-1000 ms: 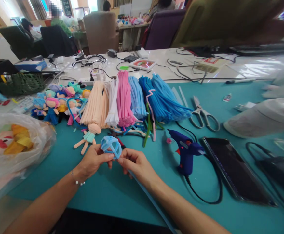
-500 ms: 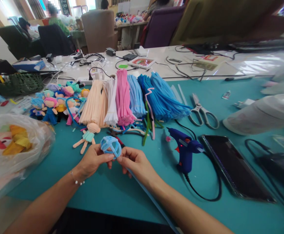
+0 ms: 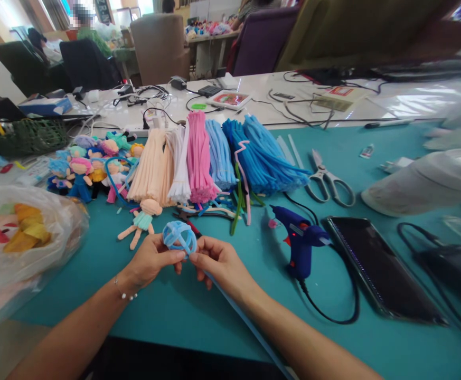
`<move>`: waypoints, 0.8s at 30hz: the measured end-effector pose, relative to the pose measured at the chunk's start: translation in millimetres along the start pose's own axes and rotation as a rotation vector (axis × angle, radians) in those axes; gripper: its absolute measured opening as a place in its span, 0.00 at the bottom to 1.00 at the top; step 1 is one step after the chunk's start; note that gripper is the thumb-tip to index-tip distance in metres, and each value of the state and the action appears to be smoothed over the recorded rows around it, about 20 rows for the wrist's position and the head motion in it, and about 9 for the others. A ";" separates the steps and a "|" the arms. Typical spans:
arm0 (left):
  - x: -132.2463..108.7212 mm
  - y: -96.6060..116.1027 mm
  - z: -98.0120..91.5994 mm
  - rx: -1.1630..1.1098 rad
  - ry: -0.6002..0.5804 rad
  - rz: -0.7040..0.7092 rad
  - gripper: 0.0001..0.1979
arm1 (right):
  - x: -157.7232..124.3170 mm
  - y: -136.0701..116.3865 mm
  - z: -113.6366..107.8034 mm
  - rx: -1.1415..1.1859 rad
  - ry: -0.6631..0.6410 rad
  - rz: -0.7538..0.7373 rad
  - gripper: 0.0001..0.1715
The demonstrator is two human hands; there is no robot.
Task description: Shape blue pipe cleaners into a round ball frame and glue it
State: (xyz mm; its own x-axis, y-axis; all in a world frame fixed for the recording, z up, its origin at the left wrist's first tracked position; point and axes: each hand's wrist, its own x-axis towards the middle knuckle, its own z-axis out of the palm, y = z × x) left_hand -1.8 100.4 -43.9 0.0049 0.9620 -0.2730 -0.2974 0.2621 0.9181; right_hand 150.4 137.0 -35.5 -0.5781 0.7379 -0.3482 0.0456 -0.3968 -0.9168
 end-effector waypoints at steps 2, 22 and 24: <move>-0.1 -0.4 -0.4 0.007 -0.011 0.000 0.11 | 0.3 0.5 -0.2 0.009 -0.005 0.000 0.18; -2.1 1.7 6.8 -0.098 0.061 0.008 0.10 | 5.4 5.9 0.7 -0.009 0.020 -0.011 0.16; -1.5 1.4 6.9 -0.074 0.079 0.009 0.10 | 5.8 7.0 0.7 -0.025 0.020 -0.009 0.15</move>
State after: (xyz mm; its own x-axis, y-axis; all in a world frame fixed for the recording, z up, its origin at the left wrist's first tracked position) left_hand 4.4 99.9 -40.2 -0.0729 0.9544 -0.2895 -0.3672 0.2442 0.8975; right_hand 146.8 138.1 -43.8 -0.5625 0.7520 -0.3438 0.0612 -0.3768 -0.9243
